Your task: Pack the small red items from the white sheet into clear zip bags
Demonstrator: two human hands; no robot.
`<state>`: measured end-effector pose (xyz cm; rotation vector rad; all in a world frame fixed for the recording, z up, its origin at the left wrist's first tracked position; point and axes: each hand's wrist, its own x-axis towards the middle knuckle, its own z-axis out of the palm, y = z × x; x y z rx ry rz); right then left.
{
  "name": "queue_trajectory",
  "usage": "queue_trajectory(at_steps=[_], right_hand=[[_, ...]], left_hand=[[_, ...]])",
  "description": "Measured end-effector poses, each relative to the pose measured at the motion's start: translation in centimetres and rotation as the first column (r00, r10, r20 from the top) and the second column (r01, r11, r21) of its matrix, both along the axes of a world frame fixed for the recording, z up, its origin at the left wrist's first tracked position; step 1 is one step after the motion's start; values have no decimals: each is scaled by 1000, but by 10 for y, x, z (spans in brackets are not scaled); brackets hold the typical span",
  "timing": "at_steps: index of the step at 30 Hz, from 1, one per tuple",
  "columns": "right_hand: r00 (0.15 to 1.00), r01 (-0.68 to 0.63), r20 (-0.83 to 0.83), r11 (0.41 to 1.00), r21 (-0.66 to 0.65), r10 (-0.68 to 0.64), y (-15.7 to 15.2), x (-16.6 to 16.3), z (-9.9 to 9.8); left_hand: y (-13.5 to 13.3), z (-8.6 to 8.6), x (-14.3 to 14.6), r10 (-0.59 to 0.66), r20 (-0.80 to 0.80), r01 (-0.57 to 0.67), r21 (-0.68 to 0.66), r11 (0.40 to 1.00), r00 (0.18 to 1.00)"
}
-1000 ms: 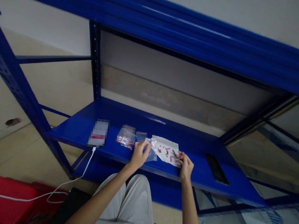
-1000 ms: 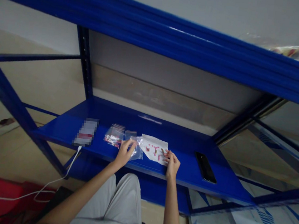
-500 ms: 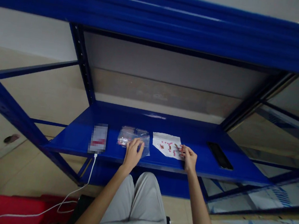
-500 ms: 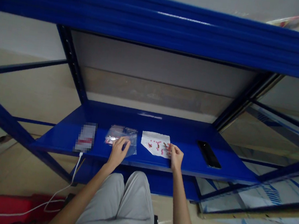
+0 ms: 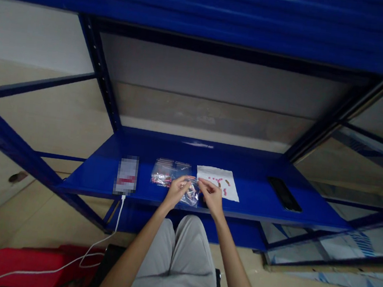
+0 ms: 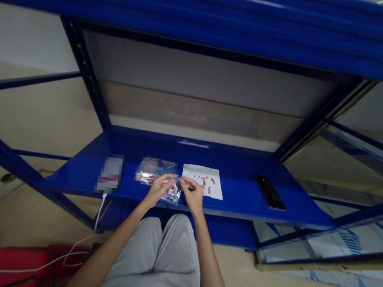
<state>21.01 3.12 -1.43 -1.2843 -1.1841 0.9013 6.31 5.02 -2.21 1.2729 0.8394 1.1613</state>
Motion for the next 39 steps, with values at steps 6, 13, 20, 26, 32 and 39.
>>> queue_trajectory(at_steps=[6, 13, 20, 26, 32, 39], right_hand=[[992, 38, -123, 999, 5, -37, 8, -14, -14], [995, -71, -76, 997, -2, 71, 6, -8, -18], [989, -53, -139, 999, 10, 54, 8, -9, -24], [990, -29, -137, 1000, -4, 28, 5, -9, -23], [983, -37, -181, 999, -28, 32, 5, -9, -21], [980, -53, -191, 998, -41, 44, 6, -9, -21]], left_hand=[[-1, 2, 3, 58, -20, -58, 27, 998, 998], [0, 1, 2, 82, 12, -83, 48, 995, 997], [0, 1, 3, 105, 19, -105, 5, 994, 994], [0, -2, 4, 110, -17, -109, 33, 993, 994], [1, -4, 5, 119, -45, -118, 24, 993, 992], [3, -9, 5, 144, -89, -139, 65, 988, 985]])
